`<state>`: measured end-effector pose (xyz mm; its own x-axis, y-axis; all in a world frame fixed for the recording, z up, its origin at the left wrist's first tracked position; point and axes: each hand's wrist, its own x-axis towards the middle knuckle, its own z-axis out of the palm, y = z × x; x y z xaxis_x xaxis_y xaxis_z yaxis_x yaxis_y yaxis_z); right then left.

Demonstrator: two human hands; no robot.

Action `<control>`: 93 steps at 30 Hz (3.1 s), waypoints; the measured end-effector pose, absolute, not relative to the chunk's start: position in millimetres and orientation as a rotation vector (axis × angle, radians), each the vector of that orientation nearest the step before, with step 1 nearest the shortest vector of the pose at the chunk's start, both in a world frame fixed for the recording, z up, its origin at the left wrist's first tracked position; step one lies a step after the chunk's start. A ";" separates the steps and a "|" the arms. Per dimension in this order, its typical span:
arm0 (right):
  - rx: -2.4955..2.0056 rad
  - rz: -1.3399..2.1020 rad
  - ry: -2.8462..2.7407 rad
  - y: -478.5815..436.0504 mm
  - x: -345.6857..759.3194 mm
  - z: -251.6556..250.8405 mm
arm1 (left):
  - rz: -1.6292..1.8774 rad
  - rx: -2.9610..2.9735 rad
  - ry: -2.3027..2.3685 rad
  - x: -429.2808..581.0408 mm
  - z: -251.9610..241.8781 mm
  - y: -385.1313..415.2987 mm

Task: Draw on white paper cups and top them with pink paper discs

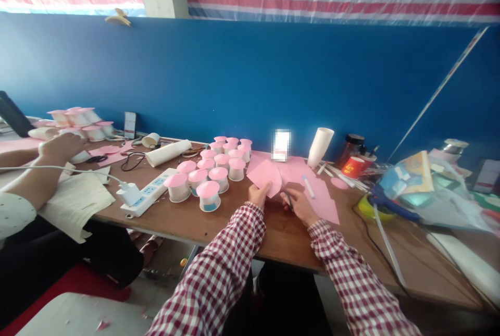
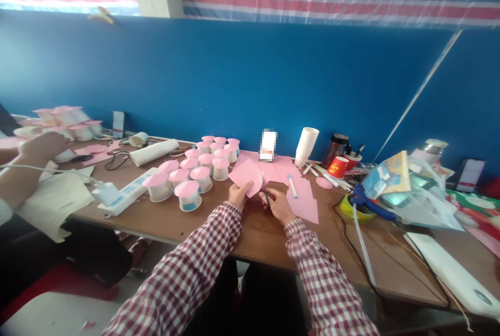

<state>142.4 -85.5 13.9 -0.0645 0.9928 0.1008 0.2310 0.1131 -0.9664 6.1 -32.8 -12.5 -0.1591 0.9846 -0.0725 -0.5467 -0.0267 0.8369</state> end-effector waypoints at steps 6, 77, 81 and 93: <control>-1.264 1.051 -1.462 -85.5 142.0 14.2 | 1.544 0.679 0.879 7.7 -15.7 -31.1; -1.275 1.036 -1.472 -82.0 143.9 9.4 | 1.541 0.738 0.916 4.9 -20.4 -25.9; -1.284 1.026 -1.474 -84.4 143.1 12.4 | 1.533 0.747 0.928 3.4 -17.9 -29.1; -1.295 1.033 -1.457 -84.3 143.1 13.6 | 1.521 0.750 0.946 2.1 -12.8 -32.8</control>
<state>143.1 -84.3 13.6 -0.0442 0.9946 0.0937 0.2407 0.1017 -0.9653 2.1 -32.8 -12.8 -0.1595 0.9863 -0.0421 -0.4736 -0.0391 0.8799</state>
